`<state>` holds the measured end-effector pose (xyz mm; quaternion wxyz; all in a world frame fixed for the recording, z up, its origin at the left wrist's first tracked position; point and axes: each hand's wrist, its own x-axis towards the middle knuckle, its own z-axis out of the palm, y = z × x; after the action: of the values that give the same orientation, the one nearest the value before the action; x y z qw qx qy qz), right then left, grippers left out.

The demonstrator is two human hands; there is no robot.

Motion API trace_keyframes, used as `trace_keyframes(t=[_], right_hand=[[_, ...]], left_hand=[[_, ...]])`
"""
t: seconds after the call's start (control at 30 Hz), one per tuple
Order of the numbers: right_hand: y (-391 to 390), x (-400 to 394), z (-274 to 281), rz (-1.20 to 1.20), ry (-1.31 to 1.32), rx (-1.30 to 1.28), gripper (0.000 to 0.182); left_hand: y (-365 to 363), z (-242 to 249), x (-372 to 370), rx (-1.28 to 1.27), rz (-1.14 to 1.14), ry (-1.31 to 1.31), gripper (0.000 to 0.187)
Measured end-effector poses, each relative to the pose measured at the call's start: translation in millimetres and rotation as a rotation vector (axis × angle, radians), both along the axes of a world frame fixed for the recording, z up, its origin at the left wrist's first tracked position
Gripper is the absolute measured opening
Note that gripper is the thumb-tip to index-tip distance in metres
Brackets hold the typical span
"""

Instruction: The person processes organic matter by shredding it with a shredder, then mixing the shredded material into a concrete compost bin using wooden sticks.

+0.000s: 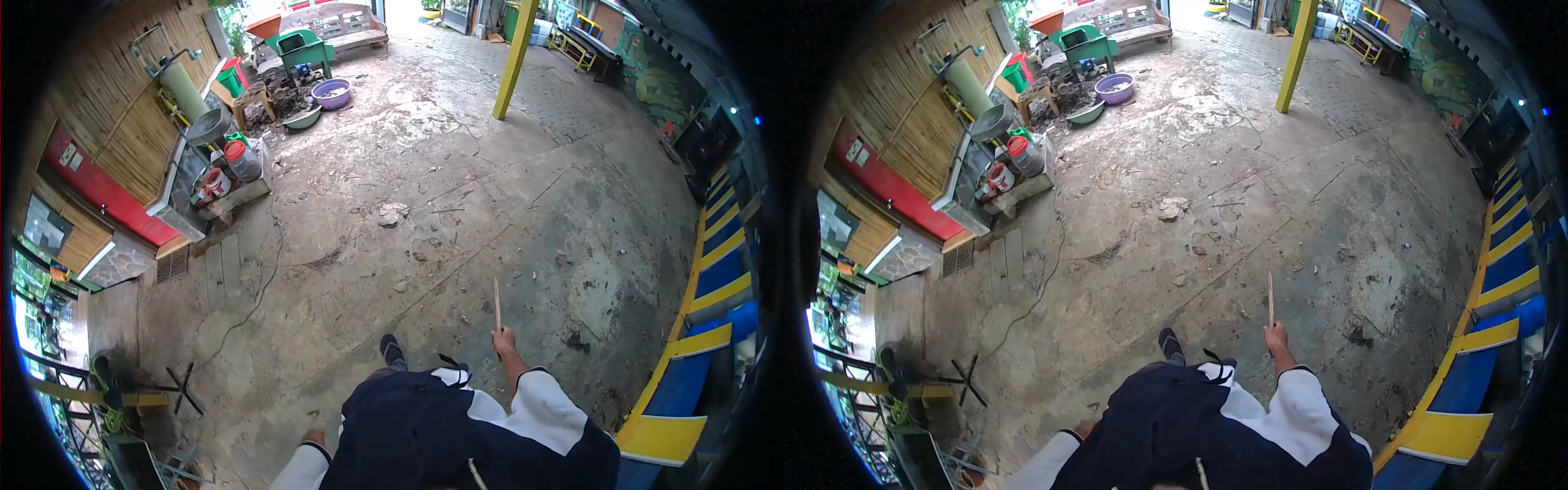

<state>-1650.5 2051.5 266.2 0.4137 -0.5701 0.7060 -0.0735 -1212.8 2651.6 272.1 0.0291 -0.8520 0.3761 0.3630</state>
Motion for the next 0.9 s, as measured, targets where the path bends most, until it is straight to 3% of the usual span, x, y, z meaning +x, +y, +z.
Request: trace_keyframes(t=[0.03, 0.07, 0.1, 0.13, 0.17, 0.2, 0.23, 0.27, 0.3, 0.33, 0.4, 0.43, 0.5, 0.57, 0.6, 0.63, 0.67, 0.7, 0.73, 0.8, 0.83, 0.87, 0.9], right_hand=[[-5.2, 15.3, 10.2, 0.0, 0.0, 0.0, 0.025], [-5.4, 34.0, 20.7, -0.046, -0.046, 0.003, 0.025], [-18.5, 57.0, 28.5, -0.092, -0.092, 0.006, 0.025], [-42.7, 78.3, 26.1, -0.105, -0.084, 0.021, 0.025], [-67.8, 95.3, 13.3, -0.083, -0.09, -0.006, 0.028], [-90.6, 112.5, 5.5, -0.049, -0.102, -0.04, 0.032], [-101.5, 122.8, 12.0, -0.05, -0.1, -0.033, 0.032], [-106.7, 128.8, 28.7, -0.039, -0.103, -0.043, 0.028], [-109.3, 135.0, 38.5, -0.028, -0.106, -0.053, 0.025], [-113.2, 140.8, 34.6, -0.028, -0.104, -0.045, 0.025], [-137.7, 157.0, 19.9, -0.045, -0.071, 0.011, 0.026], [-163.6, 166.4, -11.6, -0.046, -0.07, 0.018, 0.026], [-221.5, 179.9, -84.6, -0.021, 0.075, -0.049, 0.027], [-245.9, 194.6, -82.9, -0.02, 0.132, -0.013, 0.027], [-253.8, 198.5, -77.9, -0.003, 0.186, 0.02, 0.027], [-267.9, 204.5, -66.3, -0.019, 0.187, 0.024, 0.027], [-295.9, 212.2, -50.5, -0.018, 0.185, 0.016, 0.026], [-323.2, 222.4, -37.6, -0.016, 0.183, 0.009, 0.026], [-347.7, 230.3, -37.9, -0.016, 0.186, 0.01, 0.026], [-397.1, 254.0, -43.1, -0.06, 0.159, -0.058, 0.026], [-422.4, 275.2, -37.8, -0.059, 0.161, -0.057, 0.026], [-454.5, 301.2, -29.2, -0.034, 0.13, -0.044, 0.026], [-484.0, 328.5, -24.9, -0.009, 0.1, -0.03, 0.025]], left_hand=[[-4.7, 7.7, -1.1, -0.018, 0.019, -0.005, 0.031], [-53.8, -25.8, 59.4, 0.412, -0.352, 0.039, 0.035], [-108.2, -49.5, 107.2, 0.427, -0.365, 0.046, 0.035], [-178.3, -68.8, 173.0, 0.151, 0.198, 0.064, 0.039], [-254.8, -51.1, 203.8, -0.026, 0.336, -0.005, 0.044], [-319.5, -45.3, 237.1, -0.127, 0.19, -0.008, 0.047], [-395.0, 24.9, 243.9, -0.159, 0.267, 0.175, 0.046], [-447.1, 34.2, 254.4, -0.305, 0.328, 0.15, 0.043], [-491.0, 44.0, 266.8, -0.48, 0.177, 0.042, 0.04], [-534.6, 108.0, 250.2, -0.611, 0.274, 0.101, 0.035], [-610.4, 101.7, 273.9, -1.126, -0.073, -0.077, 0.032], [-646.8, 109.0, 291.6, -1.119, -0.073, -0.075, 0.032], [-729.1, 134.0, 327.6, -0.617, -0.034, 0.288, 0.036], [-741.2, 80.6, 362.7, -0.636, -0.052, 0.468, 0.022], [-727.8, 70.1, 364.1, -0.483, 0.041, 0.418, 0.021], [-704.0, 40.7, 376.2, -0.488, -0.102, 0.304, 0.025], [-671.0, 14.7, 378.9, -0.297, 0.004, 0.28, 0.032], [-613.3, -58.2, 397.1, -0.319, -0.006, 0.44, 0.041], [-559.2, -21.3, 363.2, -0.67, 0.476, 0.847, 0.045], [-525.3, -6.0, 365.9, -0.086, 0.641, 0.551, 0.038], [-522.1, -6.5, 382.8, 0.349, 0.63, 0.355, 0.029], [-499.7, -2.5, 377.9, 0.288, 0.892, 0.408, 0.029], [-468.7, 16.2, 366.7, 0.093, 0.597, 0.374, 0.03]])
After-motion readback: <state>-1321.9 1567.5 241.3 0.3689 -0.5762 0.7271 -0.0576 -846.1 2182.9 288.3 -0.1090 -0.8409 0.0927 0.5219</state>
